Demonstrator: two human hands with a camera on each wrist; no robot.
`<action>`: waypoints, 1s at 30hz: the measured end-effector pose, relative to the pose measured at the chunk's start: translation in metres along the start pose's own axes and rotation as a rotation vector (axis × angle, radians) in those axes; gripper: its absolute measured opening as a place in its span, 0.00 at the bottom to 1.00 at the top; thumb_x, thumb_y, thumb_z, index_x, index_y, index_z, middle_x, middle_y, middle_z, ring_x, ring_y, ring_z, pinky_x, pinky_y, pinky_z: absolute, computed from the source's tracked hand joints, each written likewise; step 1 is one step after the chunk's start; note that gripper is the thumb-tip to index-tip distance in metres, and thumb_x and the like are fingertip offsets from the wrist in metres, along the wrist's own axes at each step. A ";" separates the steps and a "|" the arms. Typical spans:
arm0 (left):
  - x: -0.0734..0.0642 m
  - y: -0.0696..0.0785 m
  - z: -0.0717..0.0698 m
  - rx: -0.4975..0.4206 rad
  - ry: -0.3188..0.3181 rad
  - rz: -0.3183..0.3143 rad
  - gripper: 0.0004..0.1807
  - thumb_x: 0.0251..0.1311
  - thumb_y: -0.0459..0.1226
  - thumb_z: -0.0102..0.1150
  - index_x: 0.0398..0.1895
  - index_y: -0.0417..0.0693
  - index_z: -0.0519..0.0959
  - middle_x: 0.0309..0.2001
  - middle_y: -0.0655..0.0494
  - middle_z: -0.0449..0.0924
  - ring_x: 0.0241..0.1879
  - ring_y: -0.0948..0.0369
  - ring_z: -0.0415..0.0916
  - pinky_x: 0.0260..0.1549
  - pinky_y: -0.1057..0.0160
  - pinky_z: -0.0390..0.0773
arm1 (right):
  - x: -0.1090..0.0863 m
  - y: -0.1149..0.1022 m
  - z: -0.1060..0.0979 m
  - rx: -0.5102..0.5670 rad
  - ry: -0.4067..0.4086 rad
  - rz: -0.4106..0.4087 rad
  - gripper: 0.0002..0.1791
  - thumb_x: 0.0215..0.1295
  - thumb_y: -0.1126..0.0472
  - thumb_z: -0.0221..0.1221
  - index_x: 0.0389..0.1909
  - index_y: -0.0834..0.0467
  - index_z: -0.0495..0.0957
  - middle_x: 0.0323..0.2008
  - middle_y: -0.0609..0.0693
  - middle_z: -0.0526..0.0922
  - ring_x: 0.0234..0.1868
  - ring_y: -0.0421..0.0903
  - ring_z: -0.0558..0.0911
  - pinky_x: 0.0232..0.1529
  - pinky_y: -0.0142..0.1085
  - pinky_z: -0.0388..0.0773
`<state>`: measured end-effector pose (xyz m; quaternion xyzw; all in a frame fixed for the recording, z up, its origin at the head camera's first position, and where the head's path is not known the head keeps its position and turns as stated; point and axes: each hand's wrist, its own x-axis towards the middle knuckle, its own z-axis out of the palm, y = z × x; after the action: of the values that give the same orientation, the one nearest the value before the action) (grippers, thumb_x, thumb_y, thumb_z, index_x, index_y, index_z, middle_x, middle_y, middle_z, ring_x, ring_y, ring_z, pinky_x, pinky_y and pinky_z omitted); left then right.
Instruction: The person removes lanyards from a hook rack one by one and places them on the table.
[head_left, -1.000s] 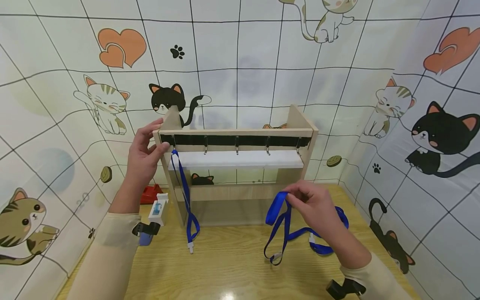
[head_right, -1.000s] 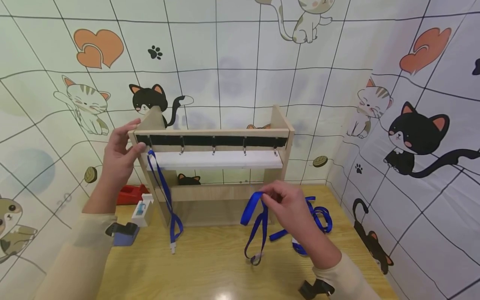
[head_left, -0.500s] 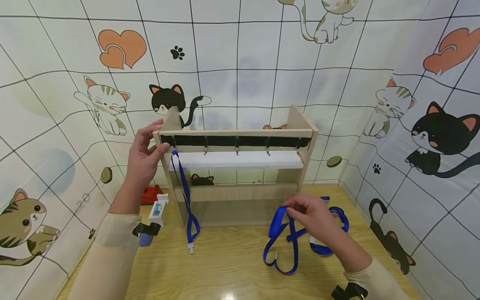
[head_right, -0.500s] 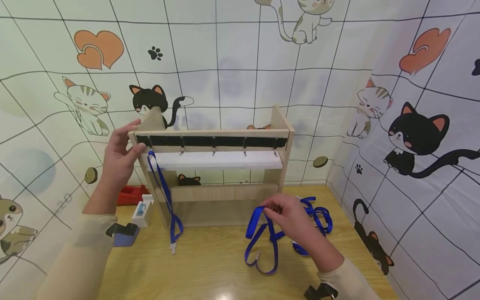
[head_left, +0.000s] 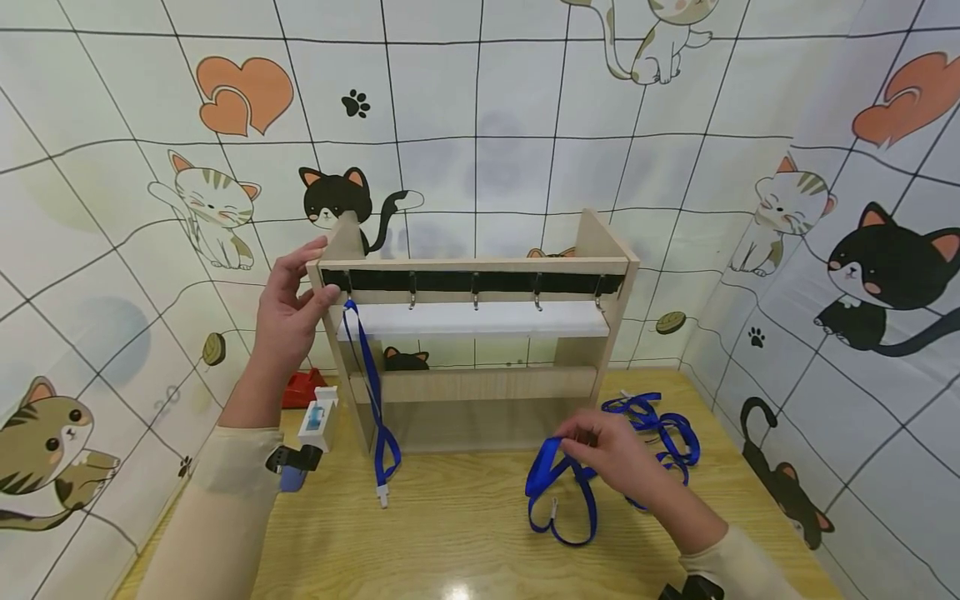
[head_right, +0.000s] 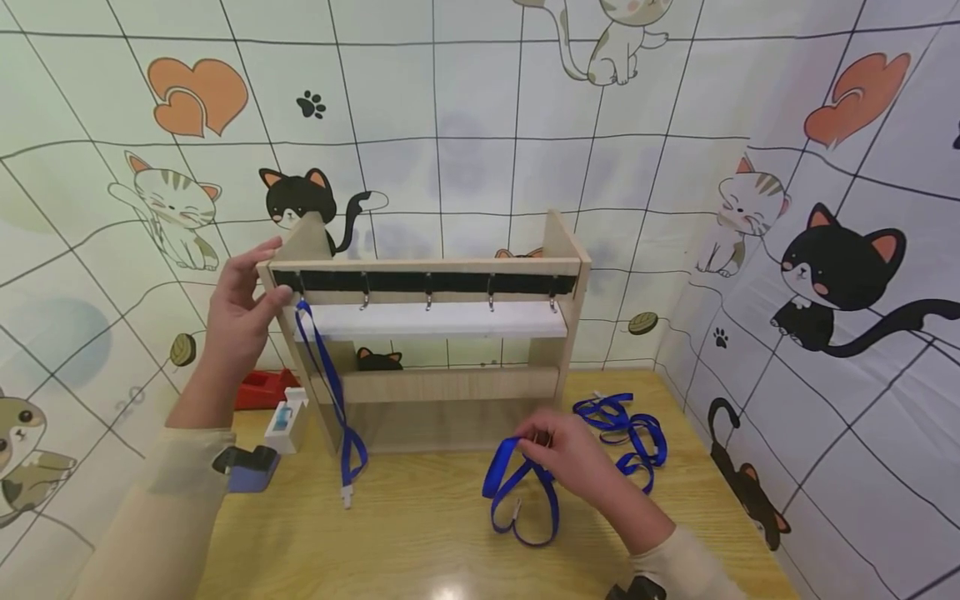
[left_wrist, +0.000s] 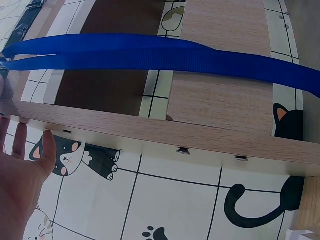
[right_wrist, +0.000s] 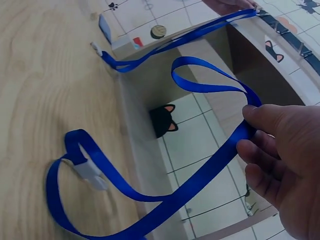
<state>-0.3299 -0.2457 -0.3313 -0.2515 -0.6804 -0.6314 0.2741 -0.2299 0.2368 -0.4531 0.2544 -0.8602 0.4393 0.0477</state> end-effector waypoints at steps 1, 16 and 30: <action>0.000 0.000 0.000 0.000 0.000 0.000 0.28 0.77 0.29 0.66 0.77 0.47 0.74 0.82 0.54 0.70 0.75 0.50 0.66 0.65 0.59 0.78 | -0.001 0.002 0.002 0.007 -0.010 0.002 0.09 0.74 0.68 0.70 0.45 0.50 0.91 0.38 0.42 0.86 0.34 0.39 0.82 0.33 0.34 0.82; -0.001 -0.001 0.001 -0.021 -0.002 -0.003 0.28 0.76 0.29 0.66 0.77 0.47 0.74 0.82 0.54 0.69 0.75 0.50 0.66 0.66 0.58 0.77 | -0.010 0.031 0.035 0.198 -0.112 0.103 0.03 0.75 0.68 0.69 0.45 0.60 0.90 0.34 0.50 0.88 0.29 0.40 0.83 0.30 0.32 0.81; -0.001 -0.002 0.000 -0.039 0.002 -0.010 0.28 0.76 0.29 0.66 0.76 0.48 0.74 0.82 0.54 0.69 0.77 0.49 0.65 0.66 0.57 0.76 | -0.019 0.061 0.057 0.178 -0.137 0.187 0.03 0.75 0.65 0.70 0.43 0.60 0.90 0.33 0.46 0.87 0.28 0.37 0.80 0.28 0.31 0.79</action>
<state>-0.3308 -0.2454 -0.3331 -0.2525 -0.6689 -0.6463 0.2667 -0.2340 0.2292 -0.5386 0.2058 -0.8392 0.4979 -0.0748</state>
